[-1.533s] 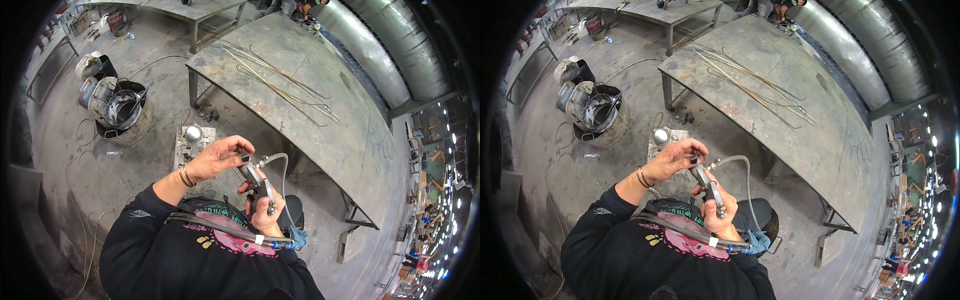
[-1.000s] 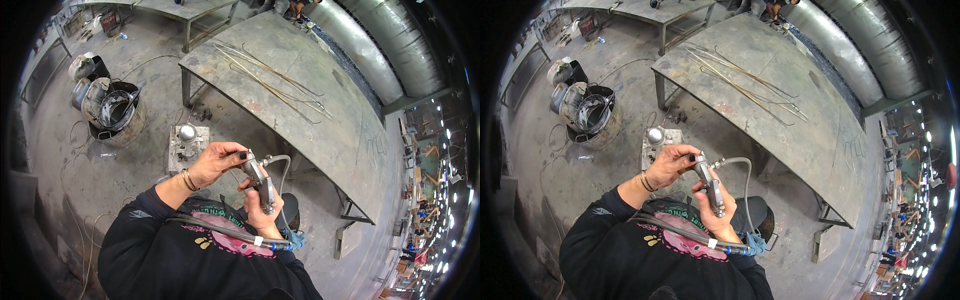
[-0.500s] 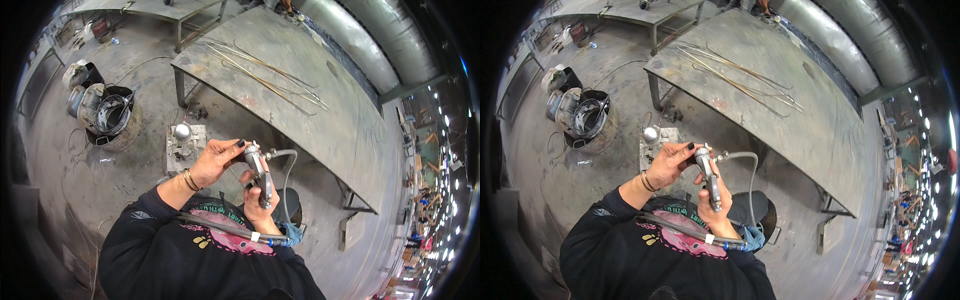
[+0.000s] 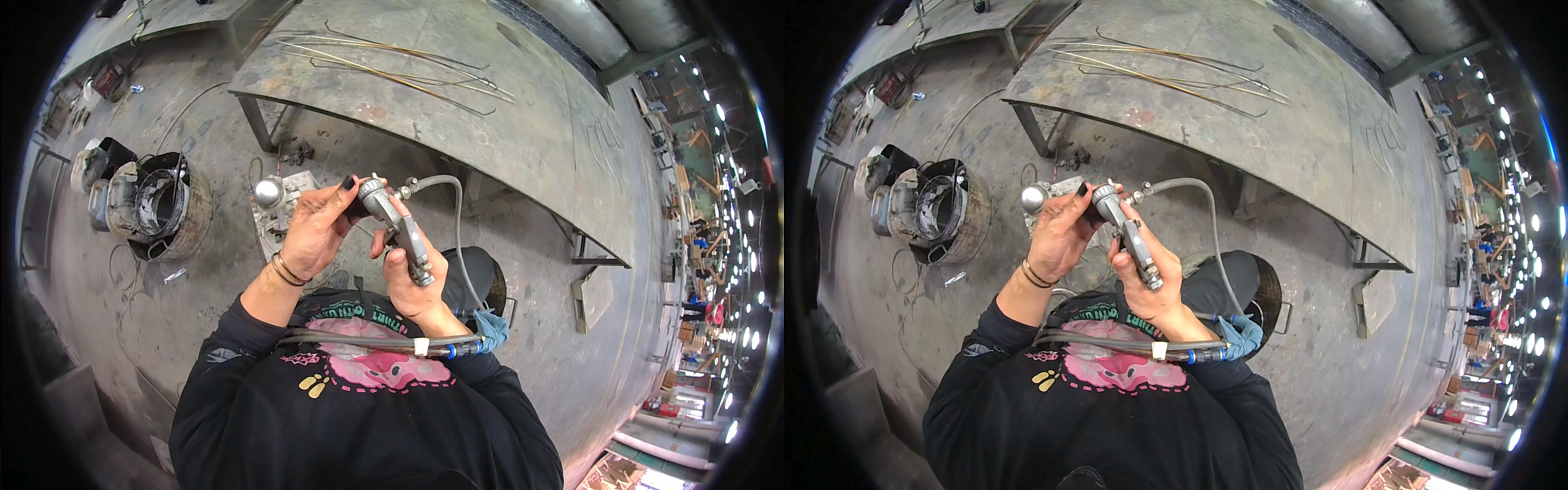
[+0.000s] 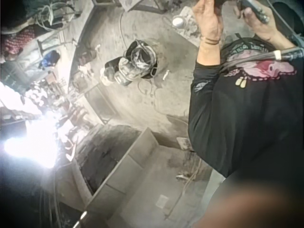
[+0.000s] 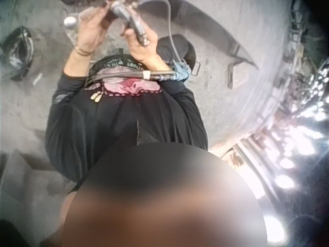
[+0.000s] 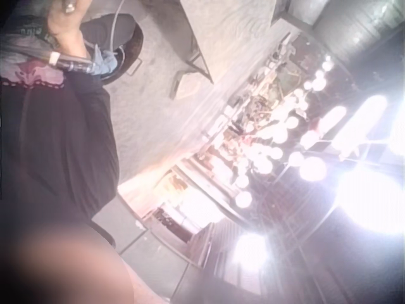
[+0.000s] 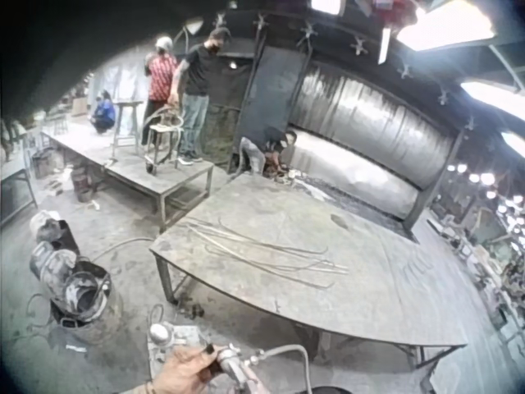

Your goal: The person adjusts a spray gun, then walks to a bucket and stirs a dark liquid with a metal rod. Another person hands over a white container, which the person places into the bucket. The person continues stirring the contents.

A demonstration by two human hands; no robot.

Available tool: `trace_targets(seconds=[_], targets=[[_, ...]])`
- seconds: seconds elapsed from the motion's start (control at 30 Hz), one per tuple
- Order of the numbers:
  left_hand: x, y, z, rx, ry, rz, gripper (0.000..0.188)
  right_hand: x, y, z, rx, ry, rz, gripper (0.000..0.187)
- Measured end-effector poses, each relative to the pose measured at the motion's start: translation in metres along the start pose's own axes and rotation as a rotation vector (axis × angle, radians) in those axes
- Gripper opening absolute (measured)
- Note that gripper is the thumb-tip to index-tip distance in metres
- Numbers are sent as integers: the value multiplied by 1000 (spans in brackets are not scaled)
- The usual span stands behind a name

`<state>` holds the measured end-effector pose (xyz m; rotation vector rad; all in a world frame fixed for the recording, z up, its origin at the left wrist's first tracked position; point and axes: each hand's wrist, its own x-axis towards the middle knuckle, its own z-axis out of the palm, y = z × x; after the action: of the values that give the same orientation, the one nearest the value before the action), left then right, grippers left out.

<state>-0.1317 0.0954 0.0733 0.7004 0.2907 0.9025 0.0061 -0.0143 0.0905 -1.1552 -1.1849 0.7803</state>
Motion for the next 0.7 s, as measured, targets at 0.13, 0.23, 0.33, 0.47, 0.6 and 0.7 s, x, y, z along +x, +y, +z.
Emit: trace_targets(seconds=[0.13, 0.23, 0.33, 0.47, 0.6, 0.7], targets=[[-1, -3, -2, 42, -3, -61, 33, -6, -3, -4, 114, 8, 95, 71], [2, -1, -3, 1, -96, -177, 46, -7, -5, -5, 190, 35, 112, 71], [2, -7, 3, -57, -102, -151, 54, -10, -9, -7, 230, 28, 155, 83], [8, -13, 8, -398, -340, -167, 63, -11, -13, -11, 290, 27, 229, 102], [11, -18, 14, -379, -344, -167, 56, -13, -14, -14, 308, 61, 232, 107], [12, -20, 19, -371, -293, -179, 56, -13, -13, -15, 303, 102, 262, 106]])
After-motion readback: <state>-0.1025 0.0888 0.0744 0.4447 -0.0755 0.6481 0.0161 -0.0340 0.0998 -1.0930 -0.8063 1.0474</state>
